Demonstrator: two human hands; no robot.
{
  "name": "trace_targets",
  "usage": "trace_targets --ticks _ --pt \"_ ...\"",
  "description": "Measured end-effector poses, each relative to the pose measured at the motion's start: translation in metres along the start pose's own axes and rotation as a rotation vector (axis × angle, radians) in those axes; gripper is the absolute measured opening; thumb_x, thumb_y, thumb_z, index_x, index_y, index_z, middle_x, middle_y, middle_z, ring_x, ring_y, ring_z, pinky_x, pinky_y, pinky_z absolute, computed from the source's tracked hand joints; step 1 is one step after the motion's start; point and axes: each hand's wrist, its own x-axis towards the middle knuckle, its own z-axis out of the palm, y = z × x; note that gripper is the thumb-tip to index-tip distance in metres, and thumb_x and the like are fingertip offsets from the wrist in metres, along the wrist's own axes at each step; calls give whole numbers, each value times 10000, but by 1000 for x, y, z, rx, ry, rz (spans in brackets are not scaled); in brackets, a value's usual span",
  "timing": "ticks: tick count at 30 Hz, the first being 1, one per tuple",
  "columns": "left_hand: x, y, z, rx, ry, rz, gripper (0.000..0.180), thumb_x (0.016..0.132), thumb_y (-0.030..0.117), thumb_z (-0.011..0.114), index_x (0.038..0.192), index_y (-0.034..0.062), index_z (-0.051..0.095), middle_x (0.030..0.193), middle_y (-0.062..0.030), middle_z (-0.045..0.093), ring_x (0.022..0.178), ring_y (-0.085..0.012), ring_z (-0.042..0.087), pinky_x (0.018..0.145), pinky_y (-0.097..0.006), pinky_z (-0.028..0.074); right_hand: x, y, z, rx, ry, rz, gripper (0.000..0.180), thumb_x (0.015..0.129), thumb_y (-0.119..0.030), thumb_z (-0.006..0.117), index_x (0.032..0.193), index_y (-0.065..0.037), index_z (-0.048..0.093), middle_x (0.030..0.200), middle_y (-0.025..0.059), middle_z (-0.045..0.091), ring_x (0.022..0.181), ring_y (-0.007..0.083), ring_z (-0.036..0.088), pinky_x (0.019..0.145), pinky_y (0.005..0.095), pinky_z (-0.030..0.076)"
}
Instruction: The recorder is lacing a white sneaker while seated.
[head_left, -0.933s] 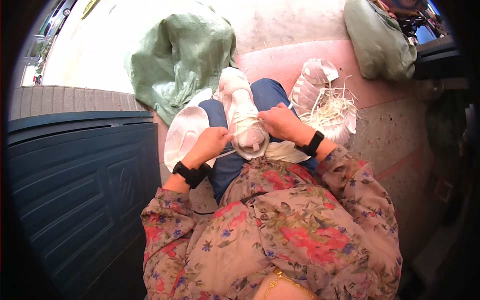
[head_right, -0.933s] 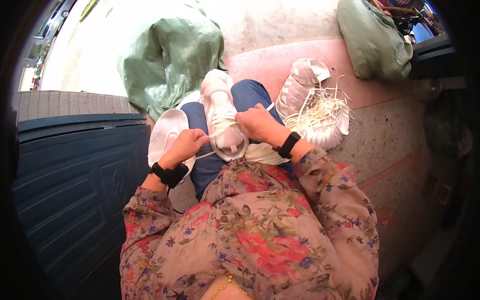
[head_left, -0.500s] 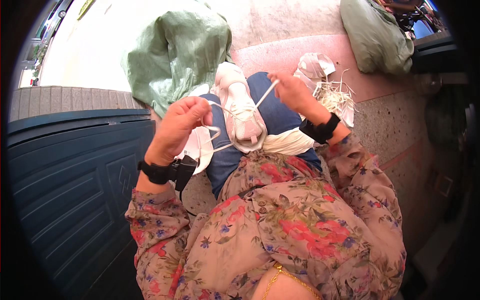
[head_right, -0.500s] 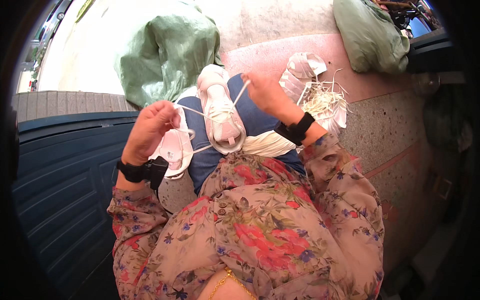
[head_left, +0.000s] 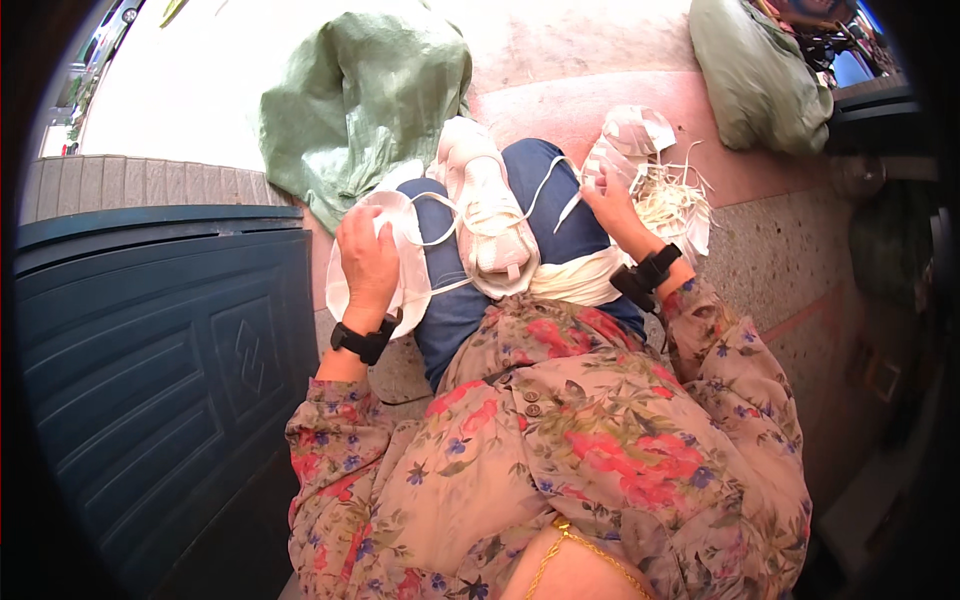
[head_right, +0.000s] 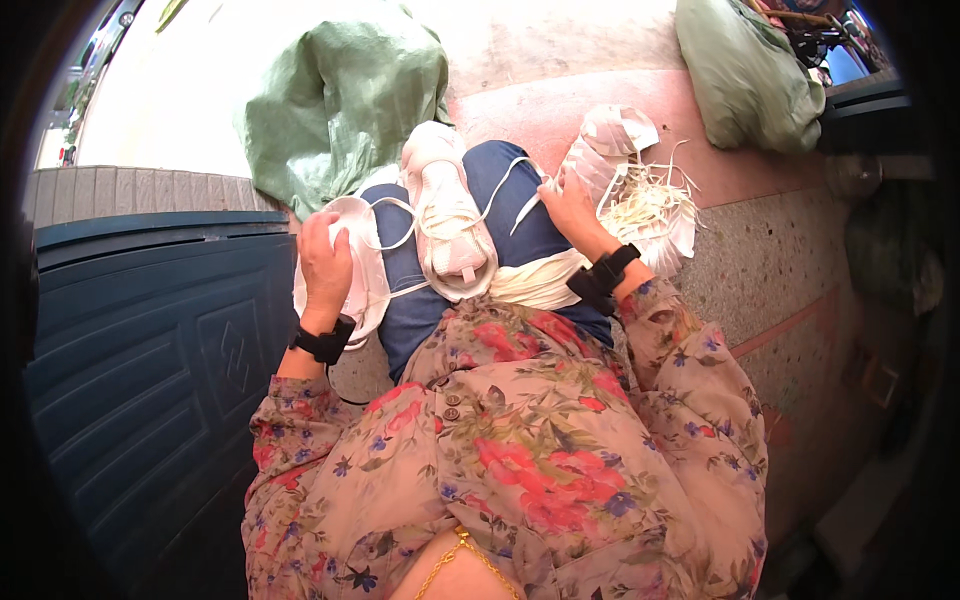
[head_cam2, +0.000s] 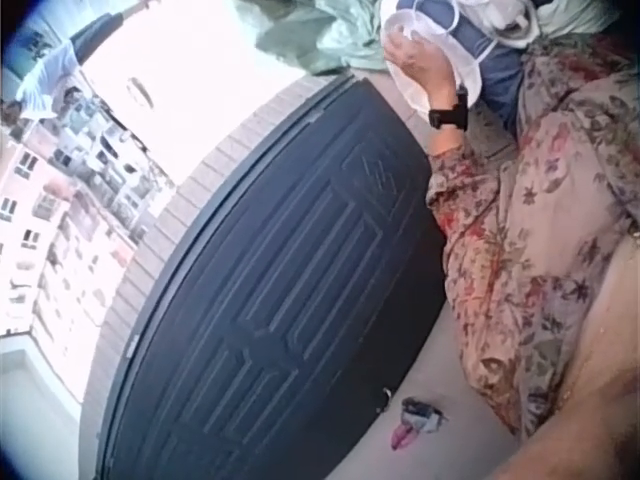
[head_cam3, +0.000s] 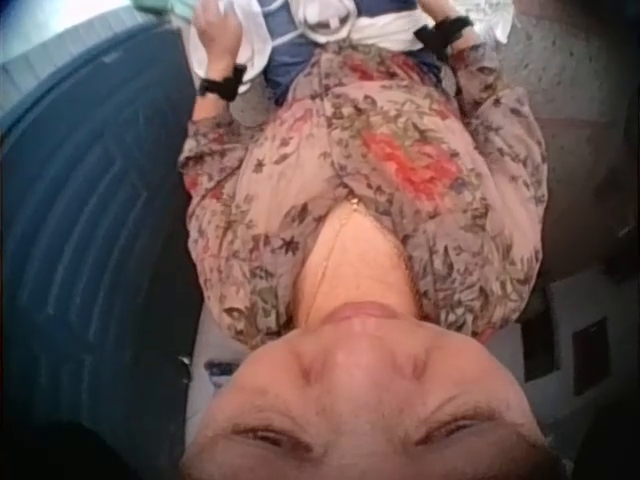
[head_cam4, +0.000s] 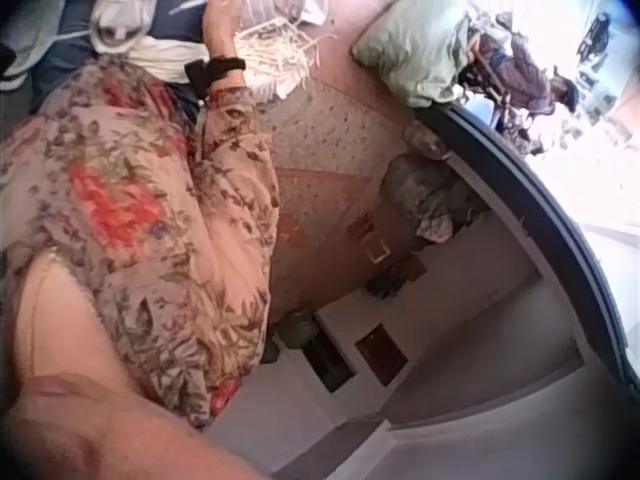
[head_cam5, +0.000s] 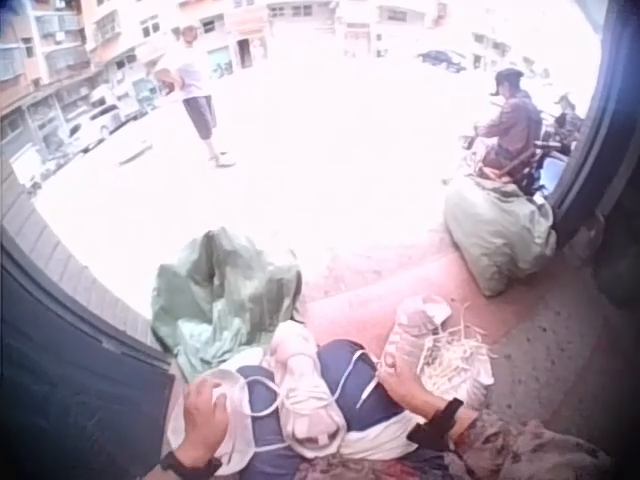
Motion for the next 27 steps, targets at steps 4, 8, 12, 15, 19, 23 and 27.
trace_targets --ticks 4,8,12,15,19,23,27 --pt "-2 21 15 -155 -227 119 166 752 60 555 911 28 587 820 -115 595 837 -305 518 757 -407 405 -19 -27 -7 -75 -248 -617 207 765 -75 535 955 4 561 962 172 542 921 324 520 780 364 438" --pt "1 42 38 132 -487 178 122 738 87 514 839 66 578 784 -96 603 806 -283 523 669 -414 410 -25 -32 0 -124 -194 -830 232 733 23 518 954 -6 583 861 136 548 787 306 545 710 357 458" --pt "0 39 46 297 -559 231 83 712 80 510 756 75 581 780 -88 602 809 -272 526 648 -420 401 -21 -24 -6 -12 -266 -694 215 723 24 535 926 -8 597 859 126 552 805 298 543 714 343 458" --pt "2 33 40 339 -609 257 72 703 90 523 720 75 592 776 -85 601 821 -270 528 659 -422 404 -17 -19 -3 -4 -258 -736 157 723 7 565 872 -29 600 844 108 559 764 288 553 673 336 463" --pt "21 16 19 92 -703 34 89 739 95 515 707 67 594 755 -74 588 831 -226 542 692 -353 420 -23 -30 2 -153 -146 -818 91 735 -51 565 808 -74 615 777 82 551 769 259 543 681 343 443" --pt "104 -2 -47 -1164 -424 -532 20 805 59 548 792 44 551 742 -42 543 727 -134 542 694 -259 438 -33 -30 1 -194 -194 -773 80 742 -101 564 784 -122 629 721 70 547 761 247 530 693 356 413" --pt "149 -66 -133 -1540 -85 -582 115 863 30 491 976 11 499 716 -34 497 678 -136 499 703 -270 447 -33 -39 19 -200 -239 -761 86 752 -119 557 785 -104 635 714 67 555 755 253 529 688 362 415"
